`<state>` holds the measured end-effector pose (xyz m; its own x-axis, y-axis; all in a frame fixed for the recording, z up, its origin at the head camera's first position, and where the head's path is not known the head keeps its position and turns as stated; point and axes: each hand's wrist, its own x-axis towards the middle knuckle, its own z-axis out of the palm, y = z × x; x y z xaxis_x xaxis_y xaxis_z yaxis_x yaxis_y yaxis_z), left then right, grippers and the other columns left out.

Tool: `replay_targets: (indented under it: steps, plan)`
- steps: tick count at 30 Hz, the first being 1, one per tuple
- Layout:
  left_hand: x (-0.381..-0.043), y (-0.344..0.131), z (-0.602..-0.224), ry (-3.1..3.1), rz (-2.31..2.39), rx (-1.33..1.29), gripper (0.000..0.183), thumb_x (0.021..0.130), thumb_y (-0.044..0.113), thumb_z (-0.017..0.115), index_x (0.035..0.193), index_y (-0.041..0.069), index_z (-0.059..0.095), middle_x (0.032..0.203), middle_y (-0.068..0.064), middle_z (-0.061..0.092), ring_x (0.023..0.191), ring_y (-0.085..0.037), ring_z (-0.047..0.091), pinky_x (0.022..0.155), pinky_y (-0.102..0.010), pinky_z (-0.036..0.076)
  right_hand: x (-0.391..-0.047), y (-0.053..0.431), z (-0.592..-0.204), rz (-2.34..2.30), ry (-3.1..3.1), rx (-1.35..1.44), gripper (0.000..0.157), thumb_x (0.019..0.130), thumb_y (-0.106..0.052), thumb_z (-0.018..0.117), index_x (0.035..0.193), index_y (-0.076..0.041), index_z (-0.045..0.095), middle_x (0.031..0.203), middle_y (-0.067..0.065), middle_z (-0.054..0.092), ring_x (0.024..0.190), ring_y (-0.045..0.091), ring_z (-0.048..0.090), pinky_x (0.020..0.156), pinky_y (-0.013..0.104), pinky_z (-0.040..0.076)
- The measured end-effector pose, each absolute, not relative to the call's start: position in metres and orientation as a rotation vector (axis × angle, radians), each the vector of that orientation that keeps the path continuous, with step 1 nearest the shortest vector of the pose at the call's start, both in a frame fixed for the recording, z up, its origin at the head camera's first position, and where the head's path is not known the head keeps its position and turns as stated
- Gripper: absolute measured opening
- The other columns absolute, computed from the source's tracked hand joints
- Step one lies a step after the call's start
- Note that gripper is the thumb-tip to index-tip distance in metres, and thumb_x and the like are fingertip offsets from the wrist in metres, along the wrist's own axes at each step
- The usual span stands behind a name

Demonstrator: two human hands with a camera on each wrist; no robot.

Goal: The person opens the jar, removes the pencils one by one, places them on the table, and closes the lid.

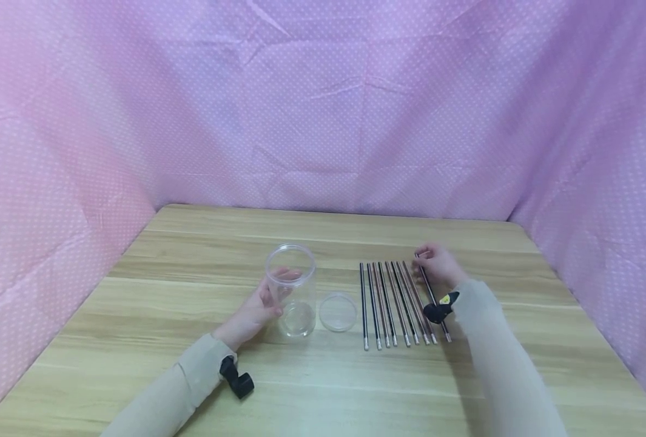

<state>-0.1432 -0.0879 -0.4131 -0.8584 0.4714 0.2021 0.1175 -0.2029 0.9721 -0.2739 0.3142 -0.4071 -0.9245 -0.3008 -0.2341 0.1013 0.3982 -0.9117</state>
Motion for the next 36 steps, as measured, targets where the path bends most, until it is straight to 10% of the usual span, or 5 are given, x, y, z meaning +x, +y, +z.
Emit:
replay_targets:
  steps: [17, 36]
  plan:
    - [-0.145, -0.089, -0.415, 1.788, 2.179, 0.777, 0.074, 0.083, -0.003, 0.063, 0.143, 0.001, 0.02, 0.151, -0.022, 0.029, 0.143, -0.033, 0.022, 0.118, -0.054, 0.004, -0.273, 0.304, -0.407, -1.176, 2.675, -0.269, 0.031, 0.091, -0.008, 0.059, 0.114, 0.013, 0.052, 0.104, 0.028, 0.065, 0.076, 0.004, 0.056, 0.062, 0.02, 0.049]
    - [-0.143, -0.09, -0.412, 1.803, 2.149, 0.698, 0.082, 0.084, 0.005, 0.067, 0.148, 0.011, 0.017, 0.153, -0.019, 0.027, 0.144, -0.034, 0.017, 0.117, -0.055, 0.005, -0.27, 0.297, -0.406, -1.018, 2.823, -0.291, 0.024, 0.09, -0.009, 0.059, 0.104, 0.011, 0.059, 0.096, 0.027, 0.065, 0.083, 0.026, 0.06, 0.065, 0.024, 0.046]
